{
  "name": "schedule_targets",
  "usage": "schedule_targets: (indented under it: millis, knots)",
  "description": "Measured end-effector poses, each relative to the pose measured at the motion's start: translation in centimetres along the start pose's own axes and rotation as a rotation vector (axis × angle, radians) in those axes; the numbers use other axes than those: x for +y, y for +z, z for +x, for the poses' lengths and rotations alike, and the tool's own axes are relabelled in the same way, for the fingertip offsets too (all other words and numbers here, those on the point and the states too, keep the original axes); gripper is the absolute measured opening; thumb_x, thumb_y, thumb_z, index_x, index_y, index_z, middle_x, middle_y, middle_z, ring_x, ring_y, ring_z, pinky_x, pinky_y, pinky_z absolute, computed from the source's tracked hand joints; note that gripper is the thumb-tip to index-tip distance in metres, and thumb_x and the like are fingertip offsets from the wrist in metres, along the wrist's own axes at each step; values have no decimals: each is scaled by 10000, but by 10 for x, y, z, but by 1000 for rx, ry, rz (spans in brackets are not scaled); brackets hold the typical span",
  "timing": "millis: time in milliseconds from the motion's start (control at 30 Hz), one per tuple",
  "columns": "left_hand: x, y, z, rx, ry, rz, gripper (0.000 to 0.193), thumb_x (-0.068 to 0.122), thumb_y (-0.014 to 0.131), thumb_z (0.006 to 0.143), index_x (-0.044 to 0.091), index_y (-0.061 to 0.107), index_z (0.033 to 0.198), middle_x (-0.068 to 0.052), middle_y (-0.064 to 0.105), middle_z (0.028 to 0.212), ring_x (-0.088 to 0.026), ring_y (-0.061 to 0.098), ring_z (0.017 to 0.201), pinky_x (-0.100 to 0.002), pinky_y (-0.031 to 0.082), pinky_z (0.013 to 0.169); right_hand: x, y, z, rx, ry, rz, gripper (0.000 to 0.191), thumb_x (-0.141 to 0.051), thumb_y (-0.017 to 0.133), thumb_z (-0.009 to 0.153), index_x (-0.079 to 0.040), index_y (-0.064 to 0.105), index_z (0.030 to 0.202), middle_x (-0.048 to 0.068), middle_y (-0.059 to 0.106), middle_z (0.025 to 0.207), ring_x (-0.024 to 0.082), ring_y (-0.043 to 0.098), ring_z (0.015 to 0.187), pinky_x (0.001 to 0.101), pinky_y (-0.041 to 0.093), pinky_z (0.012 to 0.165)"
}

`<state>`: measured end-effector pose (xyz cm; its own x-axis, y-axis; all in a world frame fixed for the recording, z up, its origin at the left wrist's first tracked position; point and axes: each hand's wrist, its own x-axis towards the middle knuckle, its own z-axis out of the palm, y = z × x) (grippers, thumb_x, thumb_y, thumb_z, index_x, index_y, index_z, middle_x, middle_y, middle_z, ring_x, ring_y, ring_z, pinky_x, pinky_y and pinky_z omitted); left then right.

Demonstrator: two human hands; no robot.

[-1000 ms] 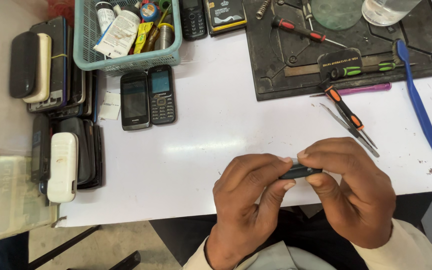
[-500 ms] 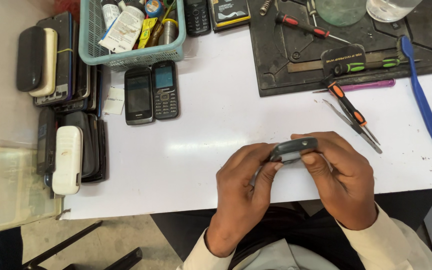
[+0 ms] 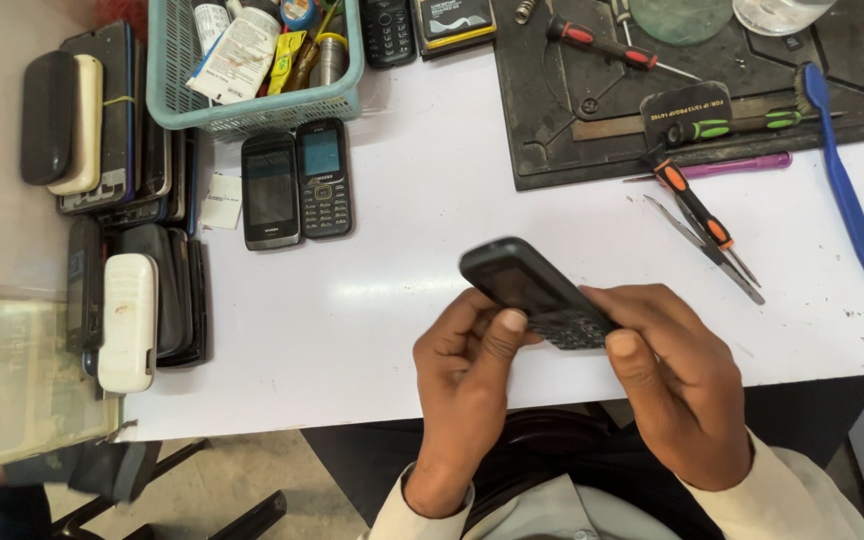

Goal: The person cleans a mobile phone circuit board with a toothbrush, then assembles a feature phone by inserting the board into the housing, snapping the keypad and back cover into place, and inserting the battery. The person also opens a small cylindrical container with a screwdriver.

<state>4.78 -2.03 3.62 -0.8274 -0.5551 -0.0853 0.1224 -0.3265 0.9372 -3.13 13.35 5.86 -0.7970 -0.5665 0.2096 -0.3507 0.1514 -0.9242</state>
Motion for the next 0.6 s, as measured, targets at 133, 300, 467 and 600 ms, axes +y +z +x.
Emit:
schedule_targets:
  millis: [133, 300, 467, 600]
  knots:
    - [2, 3, 0, -37, -17, -91, 368, 148, 646, 1015, -109, 610, 1276, -180, 727, 1101, -191, 726, 984, -352, 641, 912, 0, 1, -5, 47, -106, -140, 359, -222, 570, 1035, 15, 664, 1288, 120, 703, 1111, 83, 633, 768, 213, 497, 648]
    - [11, 11, -3, -88, -32, -72, 607, 188, 697, 936, -85, 431, 1409, -190, 674, 1228, -238, 710, 1122, -375, 612, 960, 2, 7, -10, 61, -274, -225, 337, -210, 651, 979, -14, 663, 1252, 148, 671, 1152, 113, 709, 869, 215, 580, 671]
    - [16, 9, 4, -70, -209, -262, 526, 252, 611, 997, -84, 468, 1376, -233, 712, 1162, -281, 745, 1006, -383, 646, 835, 4, 11, -9, 62, -353, -179, 351, -226, 626, 1021, 11, 632, 1281, 158, 647, 1215, 170, 707, 1019, 246, 614, 805]
    - [13, 7, 3, -128, -273, -396, 458, 265, 550, 1050, -75, 483, 1350, -254, 708, 1161, -283, 748, 983, -375, 649, 832, 5, 10, -8, 104, -389, -296, 299, -201, 662, 989, 10, 673, 1199, 112, 700, 1123, 189, 681, 953, 261, 565, 777]
